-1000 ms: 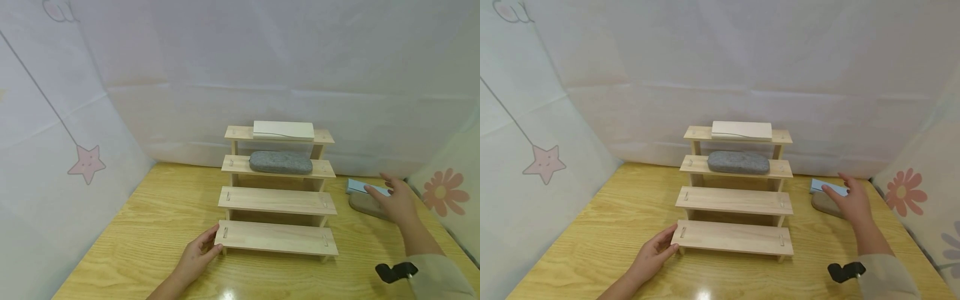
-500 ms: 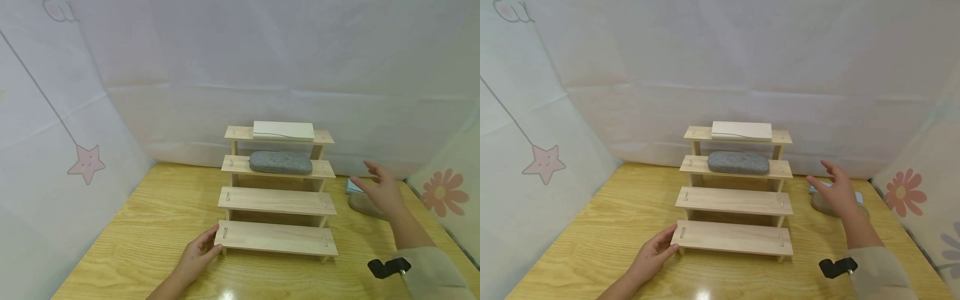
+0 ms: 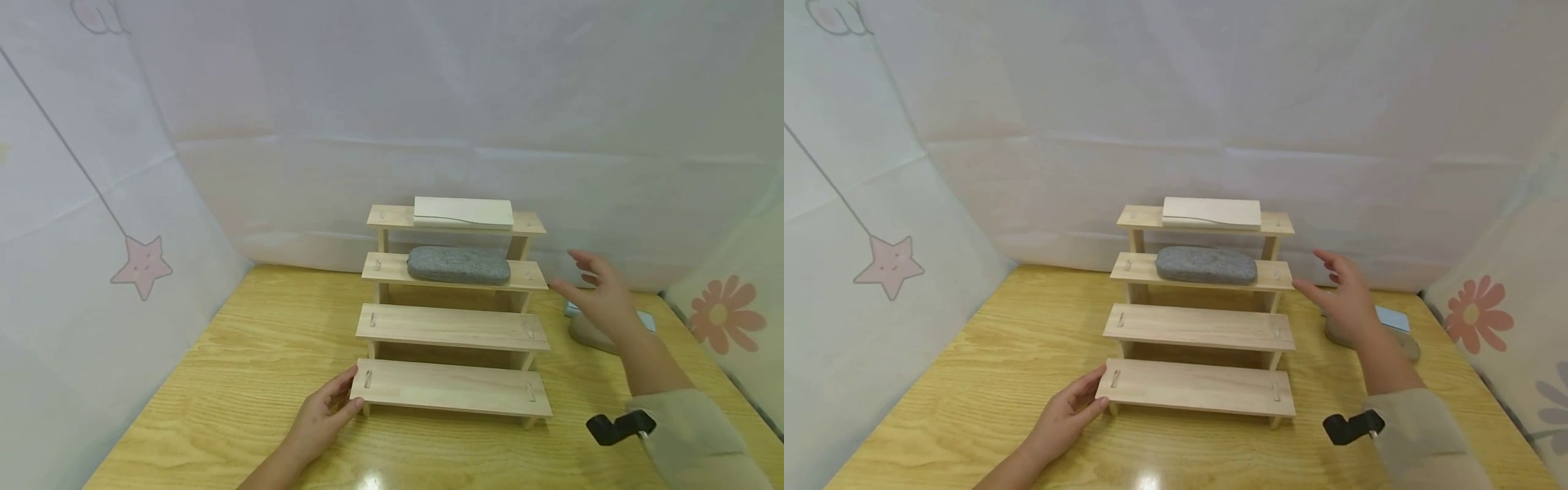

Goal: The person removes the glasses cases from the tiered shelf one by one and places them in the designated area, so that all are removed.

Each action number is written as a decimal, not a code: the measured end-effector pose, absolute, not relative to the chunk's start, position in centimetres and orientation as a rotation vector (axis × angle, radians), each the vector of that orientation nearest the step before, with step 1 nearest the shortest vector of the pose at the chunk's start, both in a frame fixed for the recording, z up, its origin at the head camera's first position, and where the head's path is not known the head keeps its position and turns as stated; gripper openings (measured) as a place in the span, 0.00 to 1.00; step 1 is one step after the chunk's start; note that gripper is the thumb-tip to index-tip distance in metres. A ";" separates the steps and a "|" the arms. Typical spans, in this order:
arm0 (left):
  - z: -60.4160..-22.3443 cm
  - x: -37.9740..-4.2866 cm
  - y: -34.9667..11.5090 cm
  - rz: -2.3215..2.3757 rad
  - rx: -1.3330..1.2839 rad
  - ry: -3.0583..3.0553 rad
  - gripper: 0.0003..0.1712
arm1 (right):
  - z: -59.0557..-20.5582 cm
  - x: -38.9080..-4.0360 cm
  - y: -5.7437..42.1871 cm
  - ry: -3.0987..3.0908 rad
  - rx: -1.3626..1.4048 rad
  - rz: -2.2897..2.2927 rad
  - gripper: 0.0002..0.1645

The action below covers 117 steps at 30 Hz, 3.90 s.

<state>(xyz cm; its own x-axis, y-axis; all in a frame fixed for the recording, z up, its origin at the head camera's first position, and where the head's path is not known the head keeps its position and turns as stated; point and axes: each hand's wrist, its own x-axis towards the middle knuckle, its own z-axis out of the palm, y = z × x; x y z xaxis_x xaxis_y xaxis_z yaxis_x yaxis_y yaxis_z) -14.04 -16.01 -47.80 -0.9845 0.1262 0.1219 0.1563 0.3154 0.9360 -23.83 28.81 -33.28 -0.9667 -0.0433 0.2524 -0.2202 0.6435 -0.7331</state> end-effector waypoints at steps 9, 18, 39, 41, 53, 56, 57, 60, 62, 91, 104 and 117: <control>-47.8 -14.0 -16.0 -1.790 -0.259 -2.522 0.32 | -32.4 -24.1 26.5 -2.675 0.284 1.262 0.46; -47.9 -14.0 -16.0 -1.779 -0.287 -2.518 0.32 | -31.7 -24.6 24.3 -2.701 0.325 1.309 0.46; -48.0 -14.1 -16.1 -1.747 -0.237 -2.573 0.33 | -31.5 -27.0 20.2 -2.801 0.498 1.148 0.47; -48.0 -14.1 -16.1 -1.751 -0.236 -2.577 0.33 | -31.5 -27.3 19.8 -2.807 0.502 1.125 0.47; -48.0 -14.0 -16.3 -1.731 -0.245 -2.598 0.34 | -31.4 -28.2 18.2 -2.842 0.507 1.155 0.48; -47.9 -13.9 -16.2 -1.740 -0.228 -2.598 0.34 | -31.6 -28.6 17.9 -2.835 0.524 1.162 0.48; -47.9 -13.9 -16.2 -1.743 -0.224 -2.598 0.34 | -31.6 -28.6 17.9 -2.833 0.532 1.162 0.48; -47.9 -13.8 -16.1 -1.738 -0.223 -2.599 0.34 | -31.7 -28.7 17.7 -2.835 0.541 1.164 0.48; -47.9 -13.8 -16.1 -1.732 -0.228 -2.602 0.34 | -31.6 -28.7 17.7 -2.842 0.541 1.160 0.48; -48.0 -13.9 -16.0 -1.748 -0.217 -2.591 0.33 | -31.9 -28.7 17.4 -2.841 0.506 1.037 0.48; -48.1 -14.2 -16.1 -1.720 -0.261 -2.567 0.33 | -31.0 -28.2 18.2 -2.819 0.510 1.099 0.49; -48.2 -14.2 -16.1 -1.692 -0.279 -2.562 0.32 | -29.6 -27.2 20.1 -2.843 0.471 1.126 0.52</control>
